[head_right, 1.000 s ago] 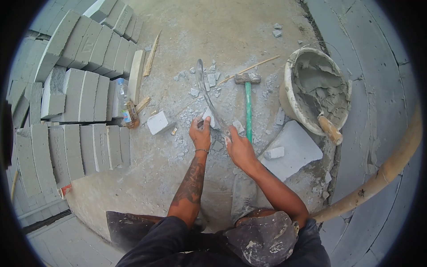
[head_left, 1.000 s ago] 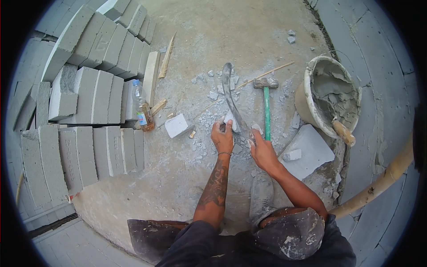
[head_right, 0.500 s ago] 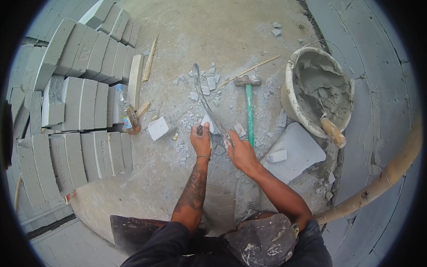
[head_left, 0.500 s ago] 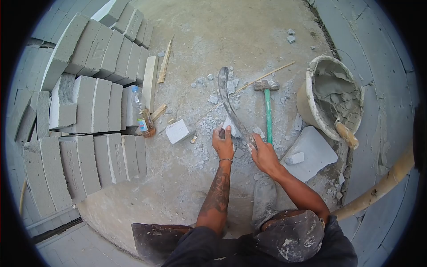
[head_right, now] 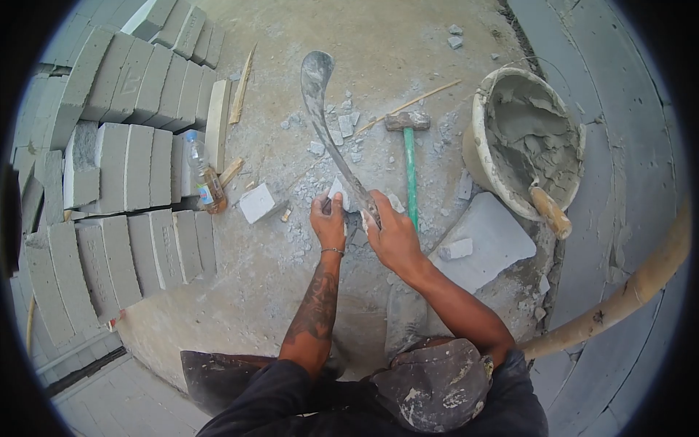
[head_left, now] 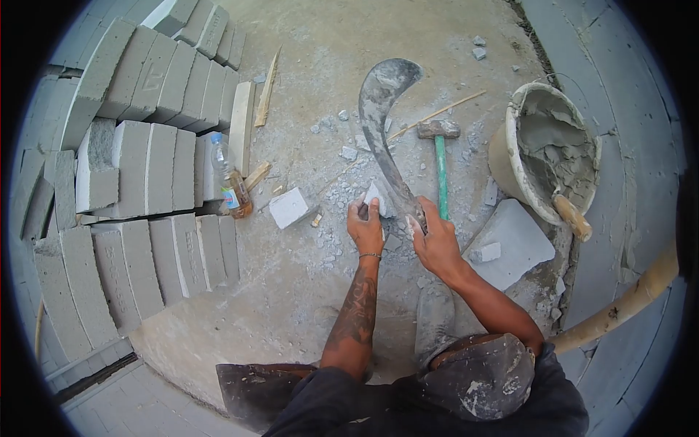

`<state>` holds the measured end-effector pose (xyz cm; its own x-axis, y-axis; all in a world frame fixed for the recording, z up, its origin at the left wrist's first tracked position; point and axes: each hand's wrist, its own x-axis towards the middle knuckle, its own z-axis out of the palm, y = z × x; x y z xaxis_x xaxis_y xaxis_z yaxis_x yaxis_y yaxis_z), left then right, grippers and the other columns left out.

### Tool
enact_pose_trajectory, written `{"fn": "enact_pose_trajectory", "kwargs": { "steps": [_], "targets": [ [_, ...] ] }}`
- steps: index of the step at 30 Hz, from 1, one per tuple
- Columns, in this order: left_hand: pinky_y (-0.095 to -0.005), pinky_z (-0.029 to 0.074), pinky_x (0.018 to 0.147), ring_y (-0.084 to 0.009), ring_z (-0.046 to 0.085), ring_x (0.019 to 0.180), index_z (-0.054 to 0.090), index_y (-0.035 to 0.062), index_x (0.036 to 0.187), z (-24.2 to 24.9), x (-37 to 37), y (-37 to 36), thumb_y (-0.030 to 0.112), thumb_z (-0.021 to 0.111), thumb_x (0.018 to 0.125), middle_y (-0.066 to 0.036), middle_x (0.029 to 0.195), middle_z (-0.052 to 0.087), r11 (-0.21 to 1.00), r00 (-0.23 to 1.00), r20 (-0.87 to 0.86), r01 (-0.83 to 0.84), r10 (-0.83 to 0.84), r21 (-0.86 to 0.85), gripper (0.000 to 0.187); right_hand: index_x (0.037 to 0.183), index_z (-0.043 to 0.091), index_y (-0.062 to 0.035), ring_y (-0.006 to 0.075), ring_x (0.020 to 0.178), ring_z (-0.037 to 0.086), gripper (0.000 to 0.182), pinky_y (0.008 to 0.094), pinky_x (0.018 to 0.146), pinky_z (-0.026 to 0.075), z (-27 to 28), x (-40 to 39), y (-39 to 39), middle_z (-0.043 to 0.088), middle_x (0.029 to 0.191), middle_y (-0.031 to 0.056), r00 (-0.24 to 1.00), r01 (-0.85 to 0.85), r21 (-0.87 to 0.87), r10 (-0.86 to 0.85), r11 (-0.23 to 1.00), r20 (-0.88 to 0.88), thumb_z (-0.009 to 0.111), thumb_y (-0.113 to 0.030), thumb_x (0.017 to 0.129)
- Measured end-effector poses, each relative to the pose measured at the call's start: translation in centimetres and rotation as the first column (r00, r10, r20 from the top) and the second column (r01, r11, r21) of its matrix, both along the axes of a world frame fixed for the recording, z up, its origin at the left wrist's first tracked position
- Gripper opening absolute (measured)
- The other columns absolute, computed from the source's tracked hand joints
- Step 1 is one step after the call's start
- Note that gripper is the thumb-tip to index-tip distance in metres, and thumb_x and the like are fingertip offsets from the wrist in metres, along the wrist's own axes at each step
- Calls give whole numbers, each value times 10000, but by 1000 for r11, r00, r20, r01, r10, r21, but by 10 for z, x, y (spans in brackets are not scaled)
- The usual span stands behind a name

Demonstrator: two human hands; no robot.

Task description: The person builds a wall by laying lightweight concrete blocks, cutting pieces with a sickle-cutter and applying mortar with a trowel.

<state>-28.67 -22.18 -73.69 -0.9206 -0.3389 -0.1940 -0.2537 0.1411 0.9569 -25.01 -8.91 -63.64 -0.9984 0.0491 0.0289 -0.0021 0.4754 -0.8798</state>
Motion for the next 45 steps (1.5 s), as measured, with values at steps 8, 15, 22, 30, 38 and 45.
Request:
{"fn": "enact_pose_trajectory", "kwargs": {
  "steps": [8,15,22,30,38,45],
  "targets": [
    [-253,454,692,-143,556,815,515,-63,1083,9,-1,4,156,613,844,-107,933,575,1000,1000,-18,-16,15,-17,338,1177,419,-18,432,671,576,394,474,590,450,-4,2,2,586,717,258,976,-91,131,63,987,208,553,-106,817],
    [-261,456,733,-155,557,820,529,-61,1046,8,3,3,156,621,837,-106,919,574,999,1000,-30,-4,2,-53,316,1156,428,-14,435,666,573,371,482,583,443,-30,9,9,579,689,261,937,-165,217,85,962,337,549,-101,816],
    [-265,449,769,-155,556,875,518,-59,1067,7,-1,0,153,606,848,-115,953,574,999,999,10,34,-33,-25,317,1146,424,-13,455,679,564,361,499,594,435,-6,0,0,577,703,273,999,28,25,-29,999,37,545,-106,819],
    [-268,454,767,-162,562,875,516,-60,1071,16,-1,2,155,610,846,-120,979,571,1000,1000,18,13,-13,14,325,1129,431,-11,435,685,573,350,472,573,440,-17,-9,7,578,712,266,972,-102,100,77,990,222,558,-98,815],
    [-266,455,745,-153,556,850,513,-59,1076,-1,-7,1,155,608,848,-114,958,566,1000,999,-30,15,-15,-4,328,1143,443,-19,436,646,568,379,477,574,442,-49,6,12,570,682,269,960,-135,209,76,969,269,577,-119,803],
    [-280,459,757,-163,558,857,509,-64,1086,7,-1,-4,162,602,851,-134,989,559,999,999,-2,36,-36,-18,339,1162,437,-46,454,656,560,383,504,610,438,-21,0,2,574,694,271,995,60,8,-61,998,76,559,-122,807]
  ]
}}
